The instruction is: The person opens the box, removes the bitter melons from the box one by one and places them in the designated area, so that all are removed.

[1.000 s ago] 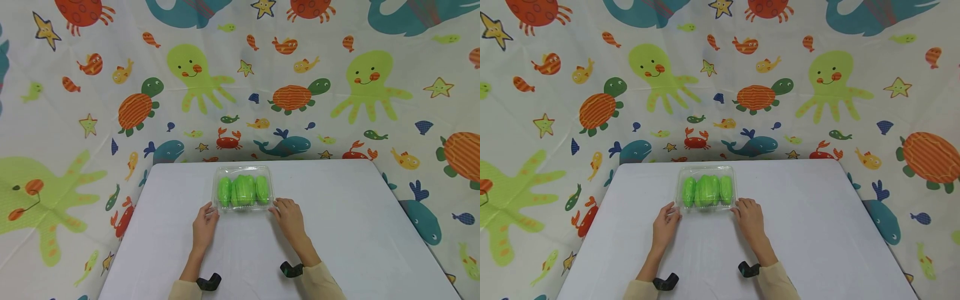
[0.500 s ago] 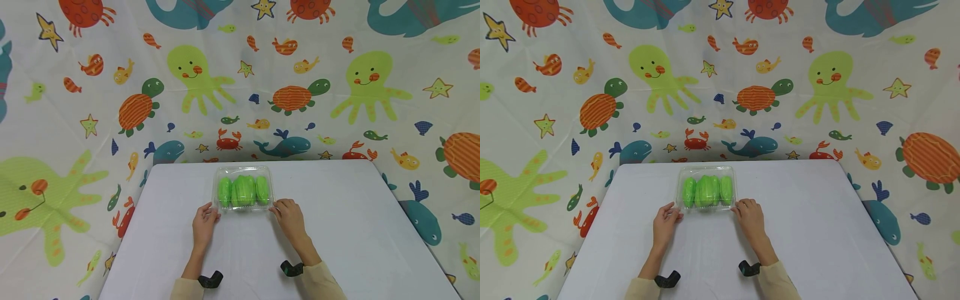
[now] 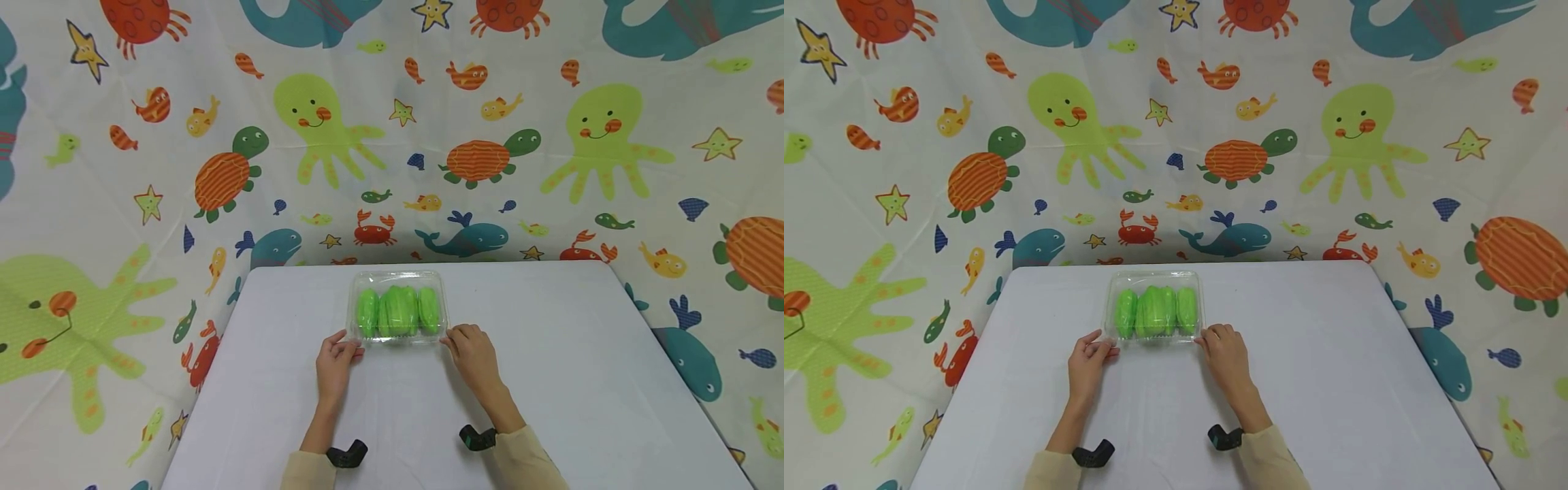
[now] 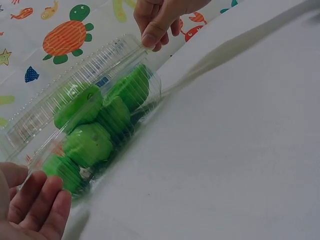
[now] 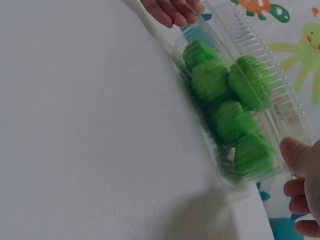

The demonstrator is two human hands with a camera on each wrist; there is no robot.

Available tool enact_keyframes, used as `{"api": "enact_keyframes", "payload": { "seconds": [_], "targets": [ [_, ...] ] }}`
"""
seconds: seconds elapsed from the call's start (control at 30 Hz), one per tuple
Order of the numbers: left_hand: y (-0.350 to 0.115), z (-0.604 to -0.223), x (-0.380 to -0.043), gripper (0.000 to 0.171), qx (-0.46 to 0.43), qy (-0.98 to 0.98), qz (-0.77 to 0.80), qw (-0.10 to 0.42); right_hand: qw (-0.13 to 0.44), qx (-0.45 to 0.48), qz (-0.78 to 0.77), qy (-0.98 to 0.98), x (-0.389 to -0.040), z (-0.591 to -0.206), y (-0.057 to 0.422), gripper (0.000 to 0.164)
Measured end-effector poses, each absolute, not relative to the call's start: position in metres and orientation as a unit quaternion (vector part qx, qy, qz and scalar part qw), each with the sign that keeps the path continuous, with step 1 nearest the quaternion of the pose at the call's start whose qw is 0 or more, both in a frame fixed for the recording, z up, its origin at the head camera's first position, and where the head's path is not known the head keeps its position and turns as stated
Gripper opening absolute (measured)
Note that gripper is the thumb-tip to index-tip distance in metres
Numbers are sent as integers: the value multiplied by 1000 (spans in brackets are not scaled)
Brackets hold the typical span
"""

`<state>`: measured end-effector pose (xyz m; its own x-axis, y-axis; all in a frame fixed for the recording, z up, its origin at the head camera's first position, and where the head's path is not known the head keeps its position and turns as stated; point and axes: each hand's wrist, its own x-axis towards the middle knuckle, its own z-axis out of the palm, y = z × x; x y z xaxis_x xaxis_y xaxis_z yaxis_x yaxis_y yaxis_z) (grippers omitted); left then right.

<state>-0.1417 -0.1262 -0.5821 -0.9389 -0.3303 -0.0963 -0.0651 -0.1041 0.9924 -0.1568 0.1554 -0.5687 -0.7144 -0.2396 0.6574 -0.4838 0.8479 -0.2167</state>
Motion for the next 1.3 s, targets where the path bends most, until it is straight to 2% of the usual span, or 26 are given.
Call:
{"api": "enact_keyframes", "payload": {
  "seconds": [0.77, 1.3],
  "targets": [
    [-128, -576, -140, 46, 144, -643, -751, 47, 389, 235, 103, -885, -162, -578, 152, 19],
    [-128, -575, -138, 43, 147, -649, -745, 58, 435, 226, 115, -864, -163, -587, 150, 19]
  ]
}}
